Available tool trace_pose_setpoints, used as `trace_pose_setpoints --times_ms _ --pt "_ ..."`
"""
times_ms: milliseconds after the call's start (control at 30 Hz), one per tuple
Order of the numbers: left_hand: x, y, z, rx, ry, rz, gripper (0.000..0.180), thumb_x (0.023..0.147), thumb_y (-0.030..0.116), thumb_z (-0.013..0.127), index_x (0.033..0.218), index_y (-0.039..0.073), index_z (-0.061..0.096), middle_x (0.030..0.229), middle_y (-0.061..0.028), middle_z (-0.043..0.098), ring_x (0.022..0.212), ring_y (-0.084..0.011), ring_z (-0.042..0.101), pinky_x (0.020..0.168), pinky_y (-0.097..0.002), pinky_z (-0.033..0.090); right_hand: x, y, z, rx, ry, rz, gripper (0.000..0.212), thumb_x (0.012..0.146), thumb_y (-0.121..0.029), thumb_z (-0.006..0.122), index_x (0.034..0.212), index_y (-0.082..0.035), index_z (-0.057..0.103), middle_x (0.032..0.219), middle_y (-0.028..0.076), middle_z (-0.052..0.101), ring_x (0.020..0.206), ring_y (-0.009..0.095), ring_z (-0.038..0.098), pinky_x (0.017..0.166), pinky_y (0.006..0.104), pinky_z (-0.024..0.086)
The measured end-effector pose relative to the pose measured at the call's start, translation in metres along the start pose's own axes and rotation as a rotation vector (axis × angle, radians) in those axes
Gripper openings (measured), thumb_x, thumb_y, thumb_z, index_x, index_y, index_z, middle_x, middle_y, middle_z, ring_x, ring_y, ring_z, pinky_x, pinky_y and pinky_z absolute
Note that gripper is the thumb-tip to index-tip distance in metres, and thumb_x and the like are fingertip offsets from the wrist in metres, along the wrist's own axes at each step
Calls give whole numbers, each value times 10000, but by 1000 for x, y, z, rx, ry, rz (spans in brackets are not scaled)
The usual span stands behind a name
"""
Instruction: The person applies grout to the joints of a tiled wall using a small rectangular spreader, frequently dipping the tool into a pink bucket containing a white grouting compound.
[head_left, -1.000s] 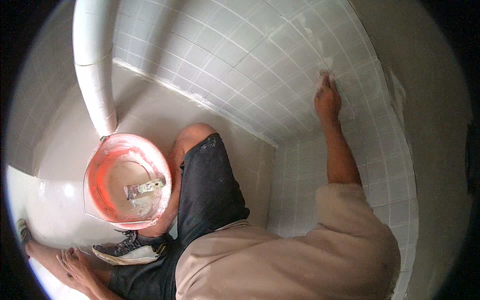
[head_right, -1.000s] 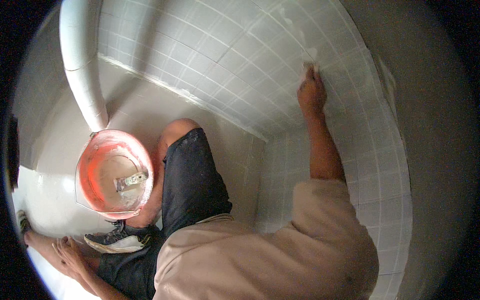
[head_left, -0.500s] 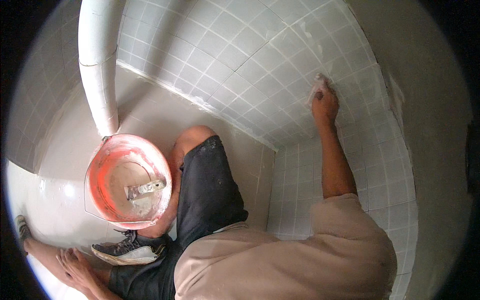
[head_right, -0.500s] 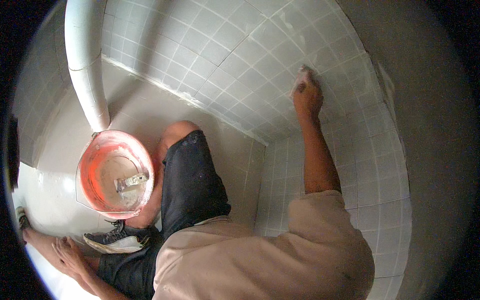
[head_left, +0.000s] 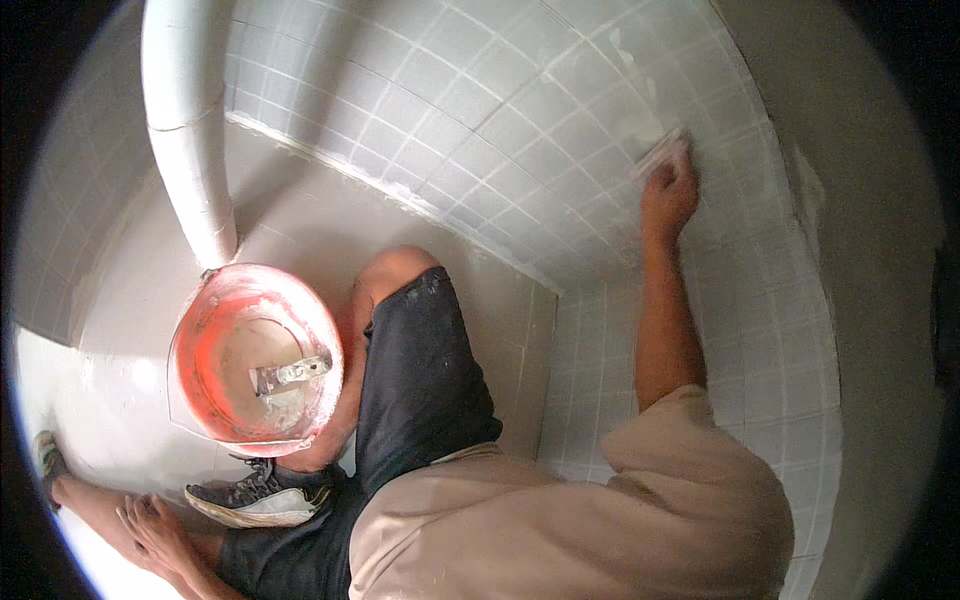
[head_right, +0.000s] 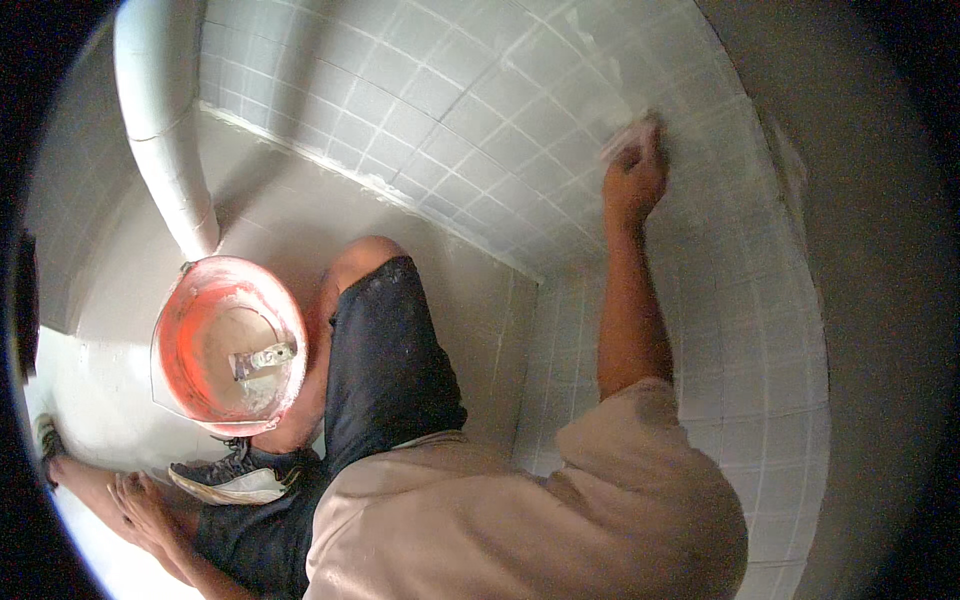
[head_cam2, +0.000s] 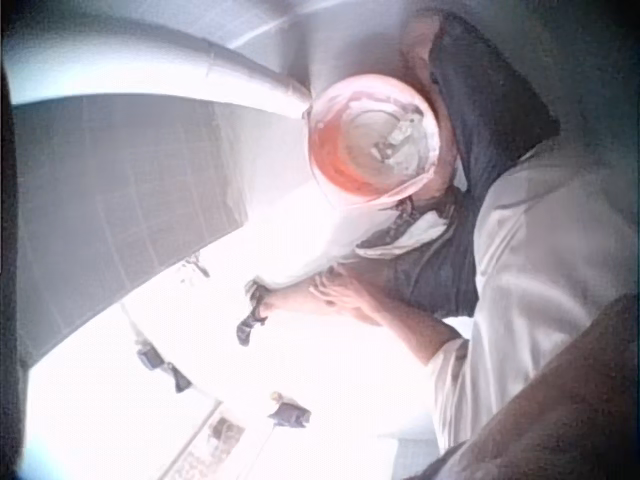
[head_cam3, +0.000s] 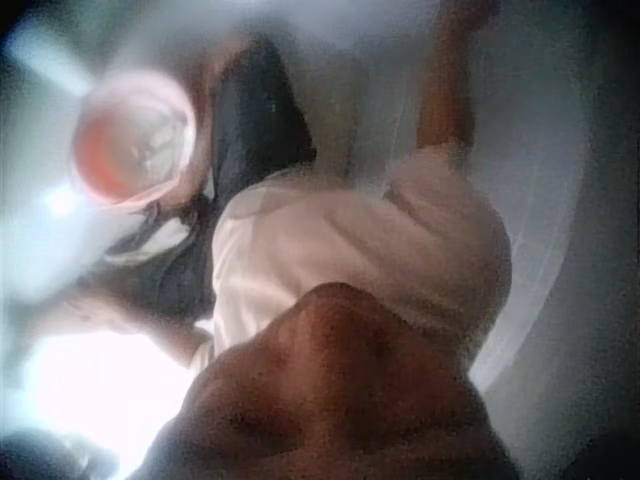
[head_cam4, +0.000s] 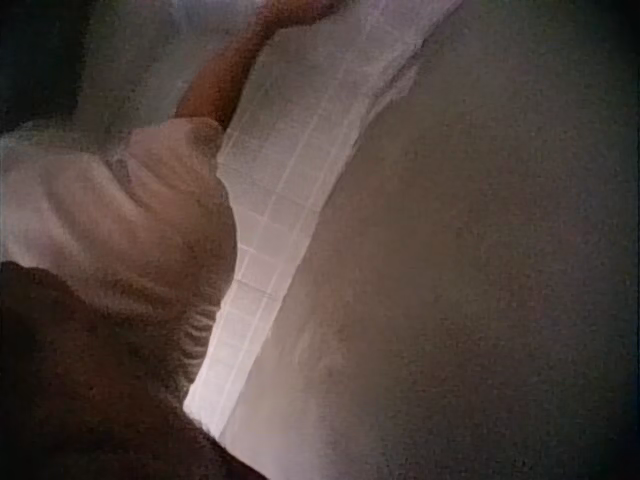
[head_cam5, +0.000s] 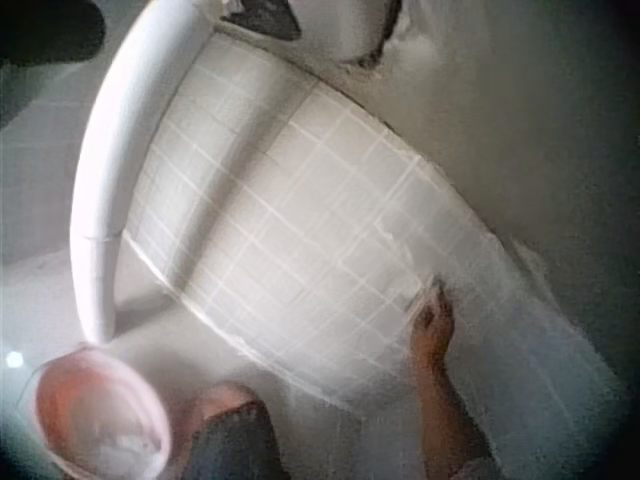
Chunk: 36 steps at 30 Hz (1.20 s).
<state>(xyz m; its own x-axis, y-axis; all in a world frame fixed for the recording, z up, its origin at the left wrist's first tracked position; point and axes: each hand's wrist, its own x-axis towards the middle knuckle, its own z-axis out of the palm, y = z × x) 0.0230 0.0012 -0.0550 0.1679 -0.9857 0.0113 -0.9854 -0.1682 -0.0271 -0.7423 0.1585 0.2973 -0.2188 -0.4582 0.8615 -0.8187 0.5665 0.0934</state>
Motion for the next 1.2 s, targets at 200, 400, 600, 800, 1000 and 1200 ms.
trace_pose_setpoints --times_ms 200,400,600,800,1000,1200 --pt "-1 26 -49 88 -146 -95 385 940 356 535 1152 69 679 1400 -121 545 1416 -308 352 1150 -497 258 20 -6 16 -104 -219 83 412 888 -81 507 1282 15 580 1250 257 610 1149 427 583 994 445 459" --pt "-3 26 -34 62 -129 -17 407 950 373 515 1175 74 675 1393 -137 546 1412 -329 351 1166 -494 237 26 -4 -15 40 -46 -55 405 877 -64 530 1268 25 585 1252 241 614 1181 410 571 1024 439 444" --pt "1 13 -25 70 -134 -75 309 928 311 572 1081 70 690 1406 -117 543 1420 -312 345 1144 -446 286 -29 -50 21 -130 -568 151 435 885 1 519 1319 10 544 1246 228 629 1194 388 577 1036 434 443" --pt "5 15 -27 73 -114 6 321 917 312 587 1079 54 689 1411 -84 542 1419 -288 352 1140 -421 299 50 6 32 15 45 10 421 885 -26 512 1302 13 553 1194 228 651 1107 403 623 983 411 482" --pt "-5 44 -56 33 -104 -173 332 924 343 575 1058 63 692 1401 -67 551 1432 -274 330 1128 -523 273 26 -55 27 -165 -306 -93 422 881 -88 547 1301 -55 575 1175 240 636 1022 430 634 946 477 489" --pt "6 -5 0 1 -20 -52 329 920 339 578 1047 58 693 1388 -84 559 1429 -274 336 1131 -530 271 2 -59 24 -542 -601 -185 452 972 -149 533 1403 -27 470 1272 212 598 1082 372 631 969 418 503"
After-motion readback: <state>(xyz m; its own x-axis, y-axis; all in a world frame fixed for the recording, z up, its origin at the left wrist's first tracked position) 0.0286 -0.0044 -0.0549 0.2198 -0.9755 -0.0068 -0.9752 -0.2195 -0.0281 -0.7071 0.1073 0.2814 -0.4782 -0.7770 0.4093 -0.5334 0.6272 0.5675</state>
